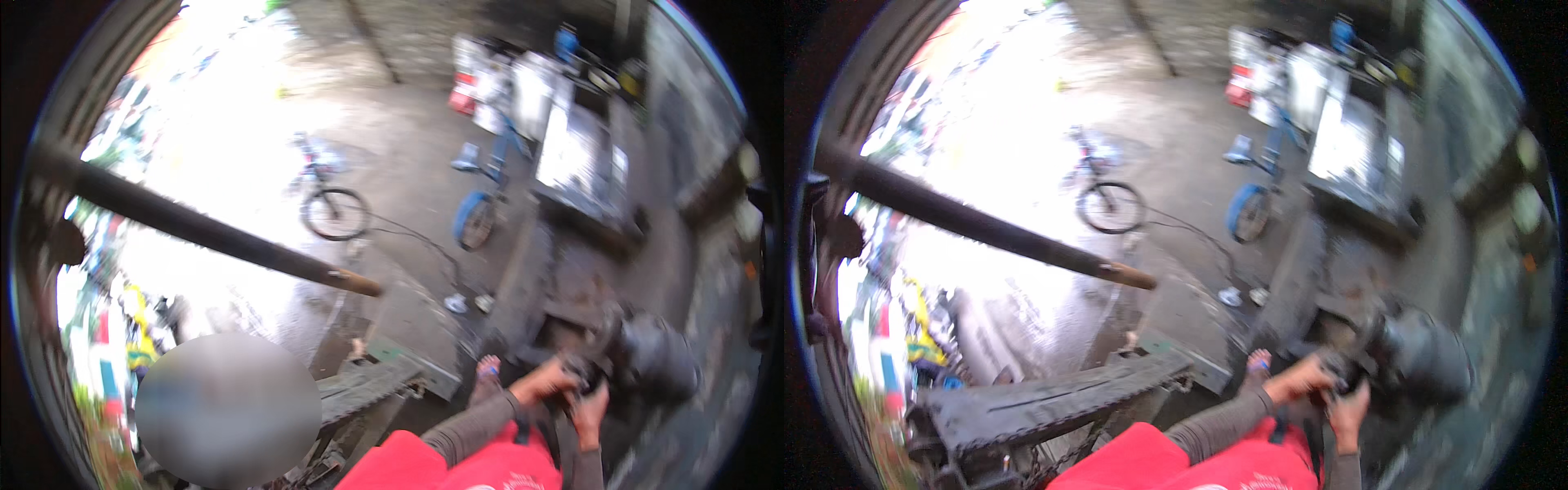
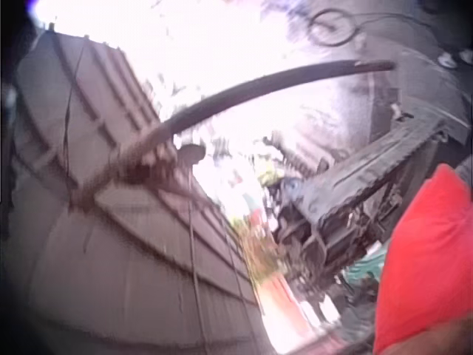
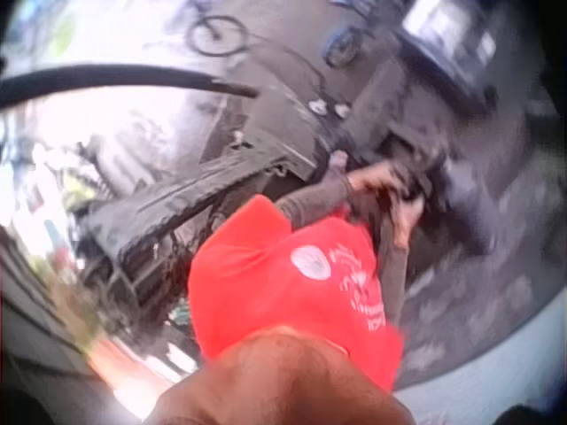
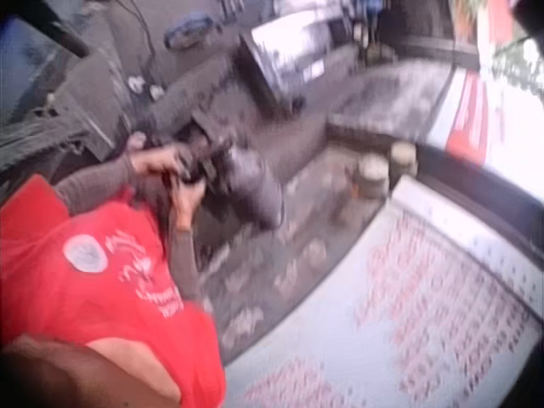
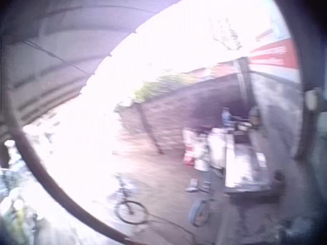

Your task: The person grinds several metal engine parts on a bench grinder, rotating each piece to smooth different surfaces. They briefly walk to a workbench to retrieve another part before returning to continue grinding.

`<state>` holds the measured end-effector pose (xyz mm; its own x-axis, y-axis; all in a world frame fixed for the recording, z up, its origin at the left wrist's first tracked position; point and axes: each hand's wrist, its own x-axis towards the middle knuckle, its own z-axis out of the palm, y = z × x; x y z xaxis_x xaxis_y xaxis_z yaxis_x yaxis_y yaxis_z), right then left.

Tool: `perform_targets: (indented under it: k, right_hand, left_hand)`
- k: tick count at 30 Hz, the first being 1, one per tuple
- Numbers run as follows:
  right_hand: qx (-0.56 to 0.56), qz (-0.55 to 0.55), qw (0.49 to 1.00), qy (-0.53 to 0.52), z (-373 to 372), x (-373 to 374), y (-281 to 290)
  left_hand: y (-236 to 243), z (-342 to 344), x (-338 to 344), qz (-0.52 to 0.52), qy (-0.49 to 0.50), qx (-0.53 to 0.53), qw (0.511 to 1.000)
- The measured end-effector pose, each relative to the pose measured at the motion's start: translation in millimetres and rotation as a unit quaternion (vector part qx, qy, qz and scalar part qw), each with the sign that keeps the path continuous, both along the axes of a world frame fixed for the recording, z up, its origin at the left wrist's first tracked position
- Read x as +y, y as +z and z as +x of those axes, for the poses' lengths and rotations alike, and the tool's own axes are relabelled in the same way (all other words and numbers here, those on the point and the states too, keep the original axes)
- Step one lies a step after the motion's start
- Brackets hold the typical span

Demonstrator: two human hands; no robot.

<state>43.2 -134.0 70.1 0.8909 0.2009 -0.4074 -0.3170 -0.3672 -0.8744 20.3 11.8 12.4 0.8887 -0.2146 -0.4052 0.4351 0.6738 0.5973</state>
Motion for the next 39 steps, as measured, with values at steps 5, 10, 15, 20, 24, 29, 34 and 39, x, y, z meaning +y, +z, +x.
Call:
perform_targets:
  k: [5,10,15,20,24,29,34,39]
  right_hand:
    - [-0.139,-0.112,0.983,-0.03,-7.3,5.4,-19.5]
    - [-0.129,-0.102,0.984,-0.073,-4.3,-11.9,-16.9]
    - [-0.139,-0.193,0.971,-0.022,-19.3,-1.1,-3.6]
    - [0.041,-0.012,0.998,0.049,-15.2,-16.4,-16.2]
    - [-0.019,-0.041,0.999,0.015,-6.3,-16.9,-22.6]
    - [-0.088,-0.176,0.98,-0.029,-12.3,8.8,-10.2]
    - [-0.133,-0.179,0.971,-0.082,-14.4,-1.3,-0.8]
    - [-0.132,-0.229,0.963,-0.055,-26.1,13.7,-7.6]
  left_hand:
    - [-13.9,4.3,-35.4,0.057,0.116,-0.052,0.99]
    - [-33.8,18.7,-55.6,0.045,0.094,-0.036,0.994]
    - [-20.7,-2.1,-27.0,0.077,0.081,-0.04,0.993]
    - [-19.2,-2.6,-0.7,0.068,-0.062,-0.093,0.991]
    - [-1.5,4.4,-10.5,-0.019,-0.027,-0.019,0.999]
    - [14.9,-2.9,-24.3,0.073,0.081,0.067,0.992]
    - [3.1,12.4,-35.0,-0.003,-0.006,0.004,1.0]
    - [-1.8,6.0,-17.1,0.043,-0.005,-0.025,0.999]
